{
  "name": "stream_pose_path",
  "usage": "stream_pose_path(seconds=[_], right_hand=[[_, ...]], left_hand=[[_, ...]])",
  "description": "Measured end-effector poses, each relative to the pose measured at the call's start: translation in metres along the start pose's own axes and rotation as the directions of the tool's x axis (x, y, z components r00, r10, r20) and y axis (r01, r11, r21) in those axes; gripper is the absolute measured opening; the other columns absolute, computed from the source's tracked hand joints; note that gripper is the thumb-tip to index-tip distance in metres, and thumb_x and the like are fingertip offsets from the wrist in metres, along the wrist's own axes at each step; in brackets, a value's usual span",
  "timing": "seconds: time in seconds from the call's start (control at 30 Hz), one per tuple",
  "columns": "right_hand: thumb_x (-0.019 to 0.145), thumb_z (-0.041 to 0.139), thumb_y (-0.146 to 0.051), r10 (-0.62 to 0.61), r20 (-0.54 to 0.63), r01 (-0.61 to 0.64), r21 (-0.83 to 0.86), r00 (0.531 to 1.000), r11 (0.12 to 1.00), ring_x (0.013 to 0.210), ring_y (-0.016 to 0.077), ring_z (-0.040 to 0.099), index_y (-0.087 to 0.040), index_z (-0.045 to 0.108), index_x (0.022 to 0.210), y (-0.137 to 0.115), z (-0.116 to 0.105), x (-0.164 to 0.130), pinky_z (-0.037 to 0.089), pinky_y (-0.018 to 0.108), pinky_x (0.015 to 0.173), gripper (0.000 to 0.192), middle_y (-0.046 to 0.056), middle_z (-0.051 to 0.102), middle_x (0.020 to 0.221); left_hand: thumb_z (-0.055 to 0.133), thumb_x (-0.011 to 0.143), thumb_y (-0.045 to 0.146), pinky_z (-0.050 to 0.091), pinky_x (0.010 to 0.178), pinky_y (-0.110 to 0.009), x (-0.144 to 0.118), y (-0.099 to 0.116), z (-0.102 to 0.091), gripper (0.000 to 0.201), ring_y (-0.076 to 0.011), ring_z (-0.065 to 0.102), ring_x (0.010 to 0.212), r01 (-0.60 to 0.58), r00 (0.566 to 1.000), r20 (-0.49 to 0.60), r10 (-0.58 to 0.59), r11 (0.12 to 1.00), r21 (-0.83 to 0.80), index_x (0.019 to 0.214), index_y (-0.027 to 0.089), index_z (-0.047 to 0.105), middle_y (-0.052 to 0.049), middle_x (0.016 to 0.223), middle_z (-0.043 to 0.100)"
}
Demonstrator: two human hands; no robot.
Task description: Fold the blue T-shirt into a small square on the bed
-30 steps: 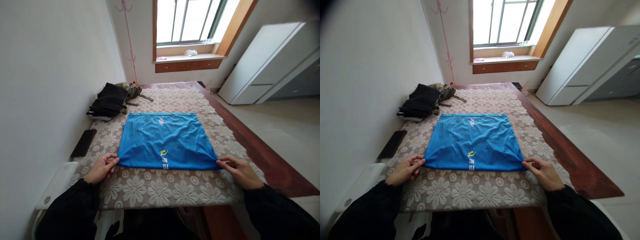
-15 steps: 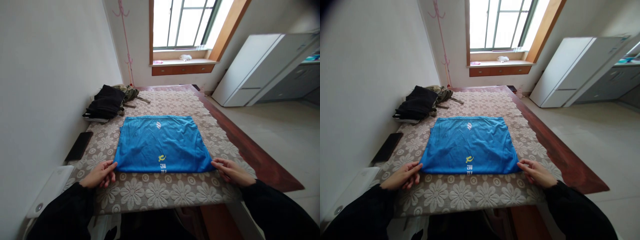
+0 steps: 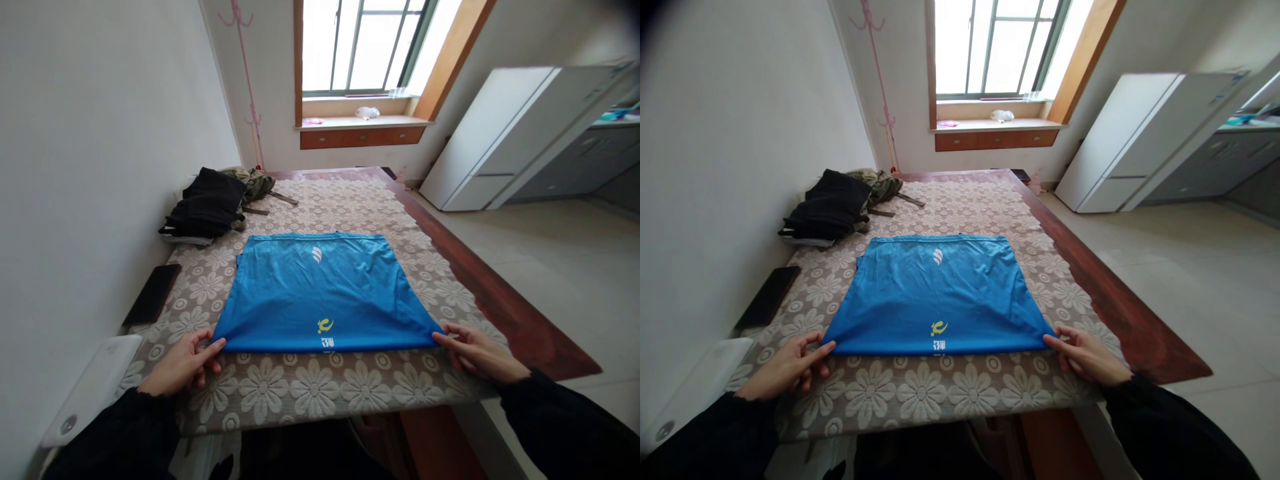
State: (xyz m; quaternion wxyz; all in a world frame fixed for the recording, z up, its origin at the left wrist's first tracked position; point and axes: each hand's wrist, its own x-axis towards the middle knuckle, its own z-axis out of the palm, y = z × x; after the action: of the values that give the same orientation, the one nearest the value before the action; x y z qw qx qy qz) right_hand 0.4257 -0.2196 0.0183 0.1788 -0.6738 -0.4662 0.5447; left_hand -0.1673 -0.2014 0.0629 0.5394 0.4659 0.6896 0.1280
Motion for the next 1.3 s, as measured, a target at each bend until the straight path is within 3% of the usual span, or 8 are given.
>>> stream_pose_path(seconds=[0.1, 0.27, 0.43, 0.57, 0.77, 0.97, 1.17, 1.3], right_hand=[[0.076, 0.065, -0.081, -0.028, -0.005, 0.028, 0.052, 1.000, 0.998, 0.030, 0.0035, 0.032, -0.023, 0.052, 0.093, -0.003, 0.002, -0.002, 0.015, 0.019, 0.035, 0.062, -0.003, 0.065, 0.058], [0.075, 0.073, -0.074, -0.026, 0.005, 0.026, 0.099, 1.000, 0.995, 0.029, 0.0040, 0.041, -0.023, 0.050, 0.088, -0.003, 0.003, -0.002, 0.020, 0.017, 0.031, 0.057, -0.001, 0.070, 0.065], [0.070, 0.080, -0.068, 0.024, -0.022, -0.022, 0.088, 0.999, 0.996, 0.034, 0.0097, 0.054, -0.023, 0.050, 0.084, -0.008, 0.005, -0.004, 0.035, 0.018, 0.032, 0.056, 0.000, 0.071, 0.064], [0.066, 0.085, -0.064, 0.011, -0.060, -0.003, 0.134, 0.998, 0.991, 0.038, 0.0120, 0.058, -0.023, 0.052, 0.084, -0.010, 0.008, -0.009, 0.043, 0.020, 0.034, 0.056, 0.000, 0.070, 0.064], [0.061, 0.091, -0.058, -0.011, -0.141, 0.038, 0.188, 0.990, 0.981, 0.043, 0.0138, 0.061, -0.023, 0.051, 0.085, -0.005, 0.011, -0.010, 0.046, 0.022, 0.036, 0.058, -0.001, 0.069, 0.063], [0.057, 0.094, -0.057, -0.060, -0.303, 0.139, 0.246, 0.951, 0.959, 0.045, 0.0151, 0.060, -0.025, 0.050, 0.096, -0.001, 0.018, -0.021, 0.047, 0.023, 0.038, 0.066, -0.004, 0.065, 0.060], [0.072, 0.081, -0.065, -0.148, -0.363, 0.239, 0.219, 0.920, 0.946, 0.044, 0.0156, 0.056, -0.028, 0.055, 0.111, 0.003, 0.029, -0.045, 0.045, 0.026, 0.040, 0.059, -0.004, 0.063, 0.059], [0.073, 0.078, -0.069, -0.210, -0.347, 0.256, 0.091, 0.914, 0.962, 0.056, 0.0221, 0.063, -0.027, 0.070, 0.095, 0.010, 0.020, -0.053, 0.057, 0.036, 0.053, 0.048, 0.003, 0.066, 0.064]], left_hand=[[0.065, 0.068, 0.080, 0.028, 0.034, -0.017, -0.003, -0.002, -0.003, 0.064, -0.0118, 0.056, 0.040, 0.008, 1.000, 0.020, -0.007, 0.998, -0.058, 0.094, 0.024, 0.046, -0.004, 0.073, 0.075], [0.077, 0.062, 0.071, 0.031, 0.034, -0.017, -0.007, -0.004, -0.006, 0.061, -0.0107, 0.056, 0.041, 0.000, 0.998, -0.059, -0.006, 0.996, -0.086, 0.085, 0.023, 0.048, -0.001, 0.074, 0.073], [0.084, 0.059, 0.061, 0.041, 0.036, -0.019, -0.015, -0.017, -0.004, 0.054, -0.0138, 0.063, 0.052, -0.087, 0.995, -0.069, 0.079, 0.989, -0.118, 0.079, 0.022, 0.053, 0.005, 0.069, 0.060], [0.086, 0.060, 0.057, 0.043, 0.036, -0.019, -0.022, -0.031, 0.000, 0.052, -0.0131, 0.061, 0.051, -0.080, 0.995, -0.073, 0.069, 0.983, -0.166, 0.082, 0.022, 0.055, 0.006, 0.069, 0.057], [0.086, 0.059, 0.056, 0.045, 0.038, -0.021, -0.022, -0.030, 0.009, 0.055, -0.0134, 0.062, 0.052, -0.093, 0.989, -0.130, 0.068, 0.975, -0.202, 0.087, 0.022, 0.052, 0.005, 0.076, 0.062], [0.083, 0.062, 0.058, 0.044, 0.038, -0.021, -0.033, -0.035, 0.018, 0.058, -0.0135, 0.062, 0.049, -0.079, 0.970, -0.240, 0.031, 0.978, -0.193, 0.088, 0.025, 0.045, 0.006, 0.075, 0.061], [0.078, 0.071, 0.062, 0.049, 0.040, -0.023, -0.056, -0.046, 0.023, 0.049, -0.0145, 0.062, 0.053, -0.124, 0.988, -0.112, 0.102, 0.970, -0.209, 0.089, 0.025, 0.051, 0.004, 0.076, 0.062], [0.074, 0.074, 0.067, 0.053, 0.046, -0.026, -0.062, -0.055, 0.015, 0.048, -0.0165, 0.060, 0.054, -0.127, 0.991, -0.065, 0.115, 0.969, -0.213, 0.094, 0.025, 0.064, 0.002, 0.064, 0.059]])
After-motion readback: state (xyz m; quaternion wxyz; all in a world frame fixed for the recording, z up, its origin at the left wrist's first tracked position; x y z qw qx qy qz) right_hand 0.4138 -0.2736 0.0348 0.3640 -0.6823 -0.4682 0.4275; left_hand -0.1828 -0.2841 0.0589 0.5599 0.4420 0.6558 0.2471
